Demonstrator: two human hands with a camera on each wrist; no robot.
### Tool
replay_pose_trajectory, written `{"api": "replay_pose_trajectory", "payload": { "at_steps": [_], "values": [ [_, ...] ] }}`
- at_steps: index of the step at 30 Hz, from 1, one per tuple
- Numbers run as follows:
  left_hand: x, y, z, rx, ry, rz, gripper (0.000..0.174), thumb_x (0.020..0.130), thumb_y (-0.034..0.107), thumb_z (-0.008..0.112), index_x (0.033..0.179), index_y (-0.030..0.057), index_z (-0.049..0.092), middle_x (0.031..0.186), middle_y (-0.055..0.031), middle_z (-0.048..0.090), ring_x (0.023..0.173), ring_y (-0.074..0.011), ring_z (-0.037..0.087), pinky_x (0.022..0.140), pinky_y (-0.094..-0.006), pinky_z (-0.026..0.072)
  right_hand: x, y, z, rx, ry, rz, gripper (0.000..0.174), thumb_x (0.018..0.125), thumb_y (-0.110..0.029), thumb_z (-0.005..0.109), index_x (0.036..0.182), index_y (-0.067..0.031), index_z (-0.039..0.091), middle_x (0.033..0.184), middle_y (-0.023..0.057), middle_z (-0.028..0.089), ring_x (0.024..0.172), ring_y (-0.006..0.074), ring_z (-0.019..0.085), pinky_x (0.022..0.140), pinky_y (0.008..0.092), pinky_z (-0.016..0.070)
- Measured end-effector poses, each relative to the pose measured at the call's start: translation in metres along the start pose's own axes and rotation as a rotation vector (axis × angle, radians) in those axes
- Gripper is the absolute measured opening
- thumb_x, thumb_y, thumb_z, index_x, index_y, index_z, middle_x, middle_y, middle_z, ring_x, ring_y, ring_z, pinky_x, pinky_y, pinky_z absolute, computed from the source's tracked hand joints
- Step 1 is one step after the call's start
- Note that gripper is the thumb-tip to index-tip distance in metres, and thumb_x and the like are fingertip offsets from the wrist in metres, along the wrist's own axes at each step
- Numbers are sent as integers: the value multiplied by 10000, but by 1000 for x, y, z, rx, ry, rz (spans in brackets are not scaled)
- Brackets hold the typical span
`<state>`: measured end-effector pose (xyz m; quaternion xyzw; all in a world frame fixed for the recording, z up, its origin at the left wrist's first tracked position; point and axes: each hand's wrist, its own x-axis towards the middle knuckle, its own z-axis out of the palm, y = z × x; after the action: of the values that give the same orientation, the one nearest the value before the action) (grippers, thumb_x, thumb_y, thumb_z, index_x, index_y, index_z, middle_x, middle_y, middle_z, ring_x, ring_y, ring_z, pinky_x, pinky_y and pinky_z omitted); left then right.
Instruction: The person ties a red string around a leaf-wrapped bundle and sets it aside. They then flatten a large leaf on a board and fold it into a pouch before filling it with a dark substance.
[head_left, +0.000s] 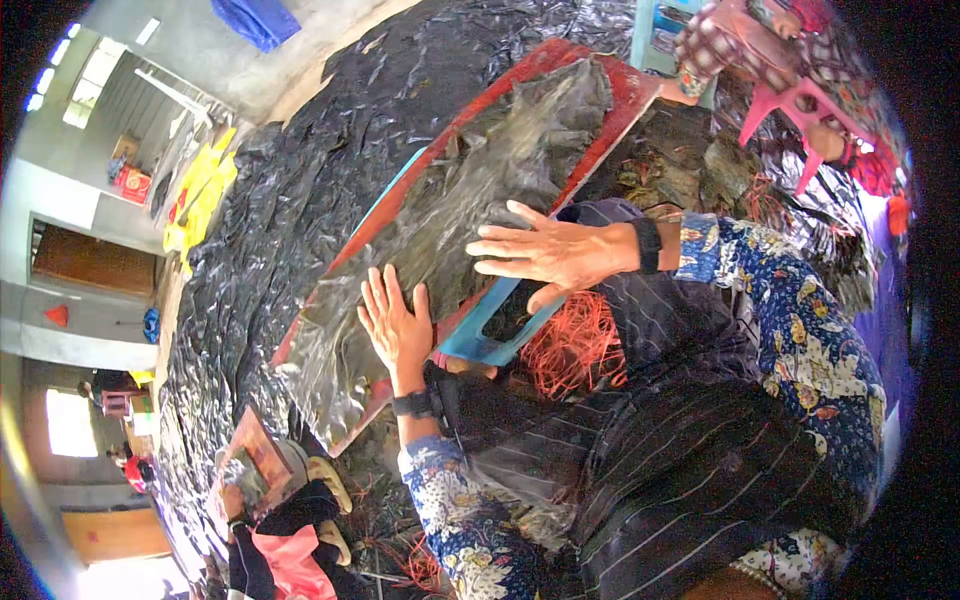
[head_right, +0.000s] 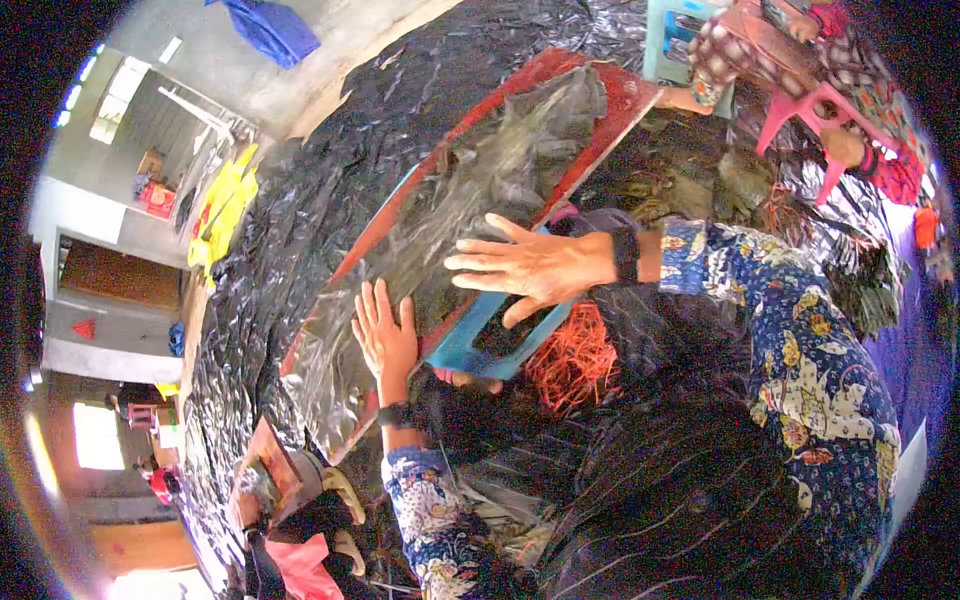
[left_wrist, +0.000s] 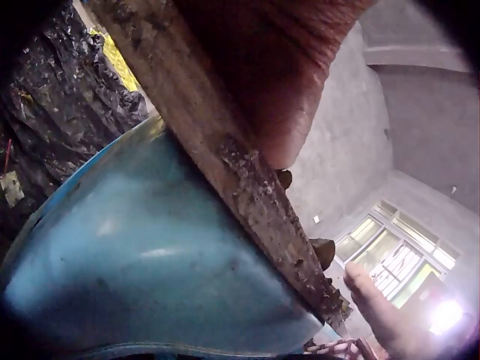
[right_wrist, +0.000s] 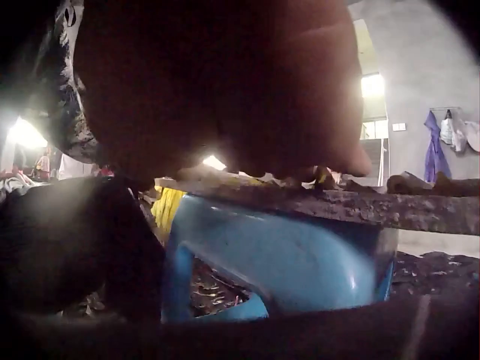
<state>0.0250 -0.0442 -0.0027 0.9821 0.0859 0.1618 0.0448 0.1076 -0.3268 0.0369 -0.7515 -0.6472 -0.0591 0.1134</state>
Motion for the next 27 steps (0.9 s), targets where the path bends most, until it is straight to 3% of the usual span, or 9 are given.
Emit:
{"api": "replay_pose_trajectory", "payload": {
  "at_steps": [5,8,12,15,21,23,25,26,27],
  "values": [
    [1,-2,3,-9,-4,6,600,931,446,467,1440,148,351,1520,-113,281,1399,-326,247,1123,-508,186,62,-4,24,-11,124,-92,856,846,-628,484,1438,-40,294,1512,170,254,1405,345,225,1078,644,166],
    [0,-3,3,-23,-6,-18,619,928,428,470,1454,140,314,1534,-122,238,1412,-325,215,1130,-510,172,86,-4,46,-38,-3,-62,892,828,-654,492,1451,-54,274,1516,171,242,1409,355,213,1065,674,160],
    [-6,-7,1,-23,19,-49,658,917,442,490,1452,105,305,1526,-165,236,1409,-343,215,1129,-513,176,81,-2,45,16,-117,-10,900,815,-582,569,1463,-57,232,1533,142,199,1423,322,187,1069,661,172],
    [-24,-22,-6,-33,38,-78,665,905,470,508,1430,94,350,1507,-171,278,1396,-350,242,1122,-517,183,78,5,51,23,-120,-27,916,807,-579,576,1469,-58,215,1536,131,196,1430,316,166,1070,664,166],
    [-89,-84,-39,24,20,-189,568,928,384,492,1414,110,387,1480,-151,342,1372,-345,292,1113,-480,224,76,9,57,1,-115,-44,929,813,-621,535,1477,-65,198,1553,116,158,1438,306,138,1083,655,137],
    [-119,-116,-43,113,58,-321,536,931,367,491,1397,114,414,1473,-143,358,1366,-357,301,1106,-486,233,75,8,56,-22,-107,-41,902,844,-634,494,1474,-53,211,1550,122,175,1439,308,138,1070,665,151],
    [-153,-144,-45,157,192,-445,499,933,345,491,1365,99,450,1442,-156,395,1334,-370,339,1087,-497,261,76,6,51,-17,-117,-34,914,829,-611,538,1475,-55,209,1551,116,168,1434,308,148,1069,664,154],
    [-166,-153,-50,144,281,-376,430,940,330,487,1267,50,509,1391,-182,437,1302,-362,367,1056,-495,303,76,7,50,-18,-112,-37,918,824,-607,549,1475,-56,208,1551,114,170,1434,308,150,1068,663,157],
    [-184,-171,-36,28,456,-444,412,944,327,491,1152,-28,521,1302,-222,495,1193,-388,459,1005,-495,355,75,7,51,-19,-110,-42,922,820,-602,560,1475,-57,208,1551,113,172,1433,308,151,1068,663,160]
  ]
}}
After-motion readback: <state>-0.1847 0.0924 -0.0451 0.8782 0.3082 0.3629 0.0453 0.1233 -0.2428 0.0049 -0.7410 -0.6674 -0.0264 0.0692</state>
